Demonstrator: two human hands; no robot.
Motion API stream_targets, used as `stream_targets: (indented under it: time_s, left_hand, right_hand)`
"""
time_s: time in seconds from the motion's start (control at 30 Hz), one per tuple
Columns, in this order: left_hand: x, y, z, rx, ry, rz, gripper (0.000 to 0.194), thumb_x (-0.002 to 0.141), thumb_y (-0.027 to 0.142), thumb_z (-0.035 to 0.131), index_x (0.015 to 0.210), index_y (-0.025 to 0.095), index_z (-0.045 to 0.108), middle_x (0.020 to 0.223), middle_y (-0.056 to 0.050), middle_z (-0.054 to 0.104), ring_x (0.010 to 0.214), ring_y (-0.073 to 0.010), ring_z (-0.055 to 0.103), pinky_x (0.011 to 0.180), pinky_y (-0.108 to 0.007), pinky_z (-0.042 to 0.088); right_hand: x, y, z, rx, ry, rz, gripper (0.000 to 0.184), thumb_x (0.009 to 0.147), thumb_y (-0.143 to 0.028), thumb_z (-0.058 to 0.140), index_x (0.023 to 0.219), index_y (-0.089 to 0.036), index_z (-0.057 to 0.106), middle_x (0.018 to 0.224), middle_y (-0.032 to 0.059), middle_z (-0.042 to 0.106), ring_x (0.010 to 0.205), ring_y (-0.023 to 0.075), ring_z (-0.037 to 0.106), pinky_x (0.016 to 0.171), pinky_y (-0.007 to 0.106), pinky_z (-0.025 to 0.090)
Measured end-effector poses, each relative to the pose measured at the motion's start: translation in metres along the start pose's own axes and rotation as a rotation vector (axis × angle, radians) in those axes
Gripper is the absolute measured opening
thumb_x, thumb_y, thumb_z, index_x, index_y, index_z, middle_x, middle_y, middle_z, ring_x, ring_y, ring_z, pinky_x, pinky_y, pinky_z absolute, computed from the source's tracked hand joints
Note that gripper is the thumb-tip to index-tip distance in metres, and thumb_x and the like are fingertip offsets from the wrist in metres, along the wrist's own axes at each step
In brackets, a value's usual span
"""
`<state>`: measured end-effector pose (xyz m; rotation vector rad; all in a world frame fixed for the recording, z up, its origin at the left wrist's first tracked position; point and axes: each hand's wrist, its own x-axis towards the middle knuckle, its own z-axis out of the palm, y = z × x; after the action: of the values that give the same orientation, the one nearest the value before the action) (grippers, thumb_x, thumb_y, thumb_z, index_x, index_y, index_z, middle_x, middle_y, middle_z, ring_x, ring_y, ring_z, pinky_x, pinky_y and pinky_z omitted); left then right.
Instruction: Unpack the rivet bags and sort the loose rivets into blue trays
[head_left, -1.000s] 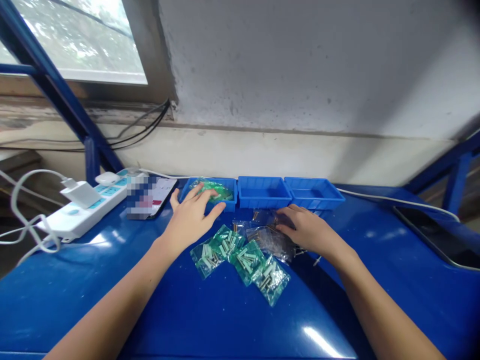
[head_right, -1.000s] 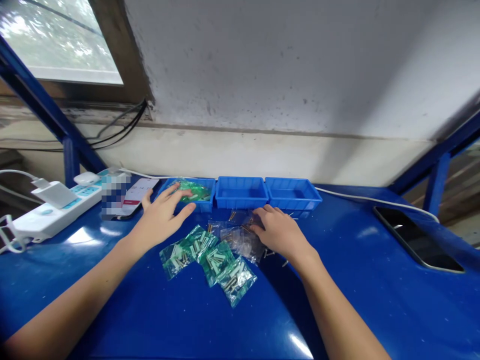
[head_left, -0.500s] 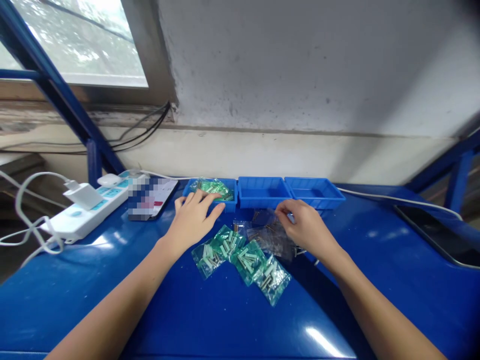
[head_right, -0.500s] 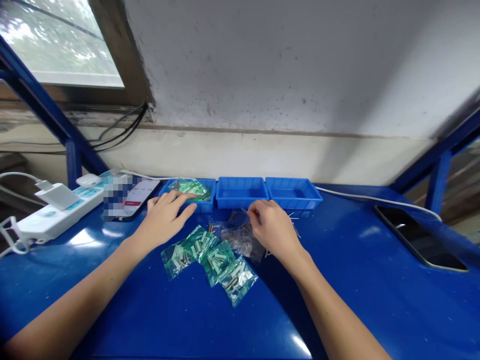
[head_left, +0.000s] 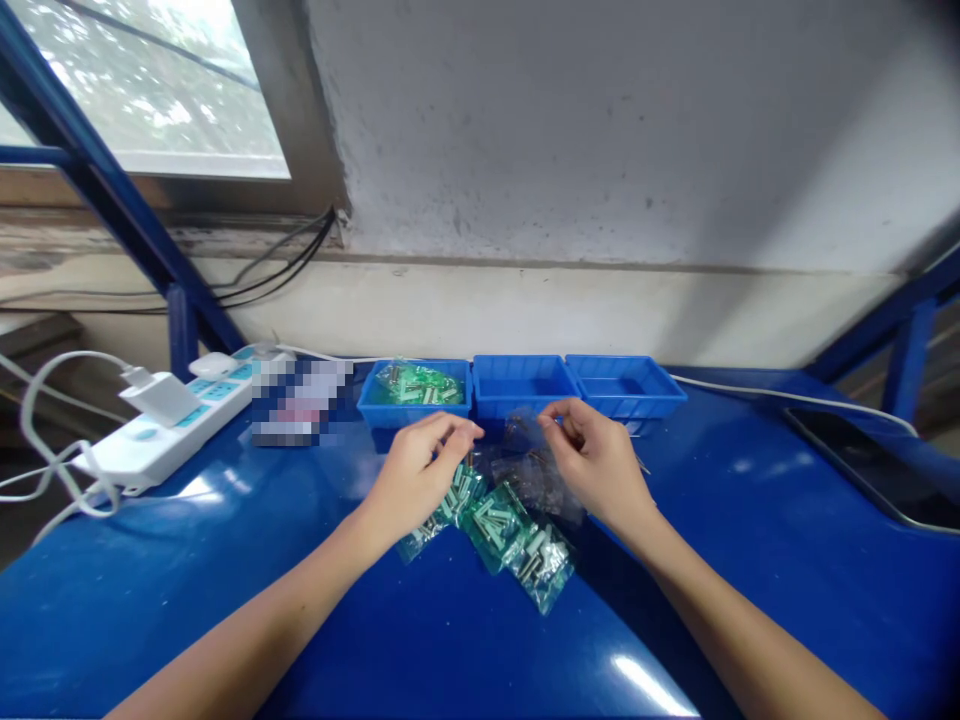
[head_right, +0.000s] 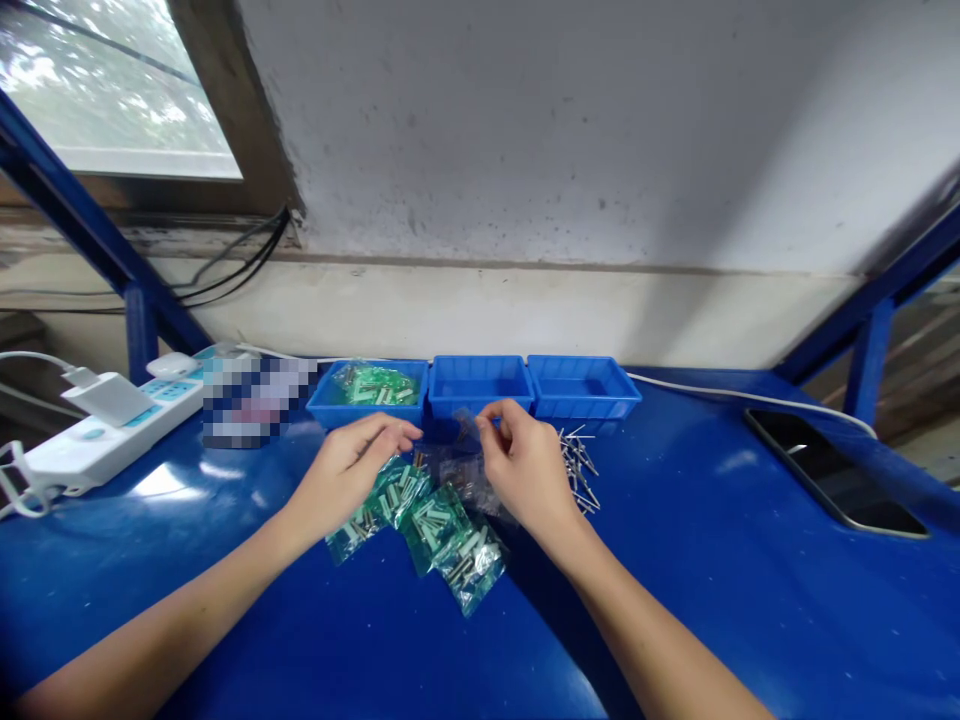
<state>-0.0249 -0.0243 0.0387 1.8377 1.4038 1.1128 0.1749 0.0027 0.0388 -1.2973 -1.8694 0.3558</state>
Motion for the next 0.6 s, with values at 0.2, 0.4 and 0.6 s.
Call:
stream_targets:
  time_s: [0.2,0.4,0.6]
  left_hand:
    - [-0.001,0.007,0.01,-0.73,-0.128,-0.517,0.048,0.084,0.057,0.047,0.088,0.012,0.061,0.075,-0.006,0.059,0.068,-0.0143,0.055,0.055,-0.023,0.042]
    - [0.003,0.0,0.002,-0.587,-0.15,-0.458,0.021,0.081,0.035,0.06,0.078,0.013,0.06,0.069,-0.002,0.057,0.061,-0.0108,0.052,0.055,-0.022,0.041]
    - [-0.007,-0.001,0.009,0.26,0.168,0.409,0.008,0.084,0.019,0.057,0.086,0.018,0.065,0.079,-0.002,0.065,0.073,-0.0146,0.056,0.07,-0.03,0.045]
  right_hand:
    - [-0.015,-0.011,0.012,-0.017,-0.073,-0.331,0.014,0.088,-0.02,0.045,0.087,-0.019,0.059,0.072,0.0019,0.064,0.063,0.0131,0.056,0.061,0.025,0.04]
    - [-0.022,-0.017,0.018,0.018,-0.102,-0.406,0.016,0.089,-0.019,0.045,0.089,-0.018,0.061,0.08,0.004,0.066,0.071,0.0152,0.057,0.069,0.029,0.042]
    - [-0.014,-0.018,0.013,0.392,-0.168,0.083,0.038,0.089,-0.043,0.044,0.067,-0.017,0.06,0.051,-0.0037,0.047,0.048,0.0093,0.043,0.047,0.023,0.033]
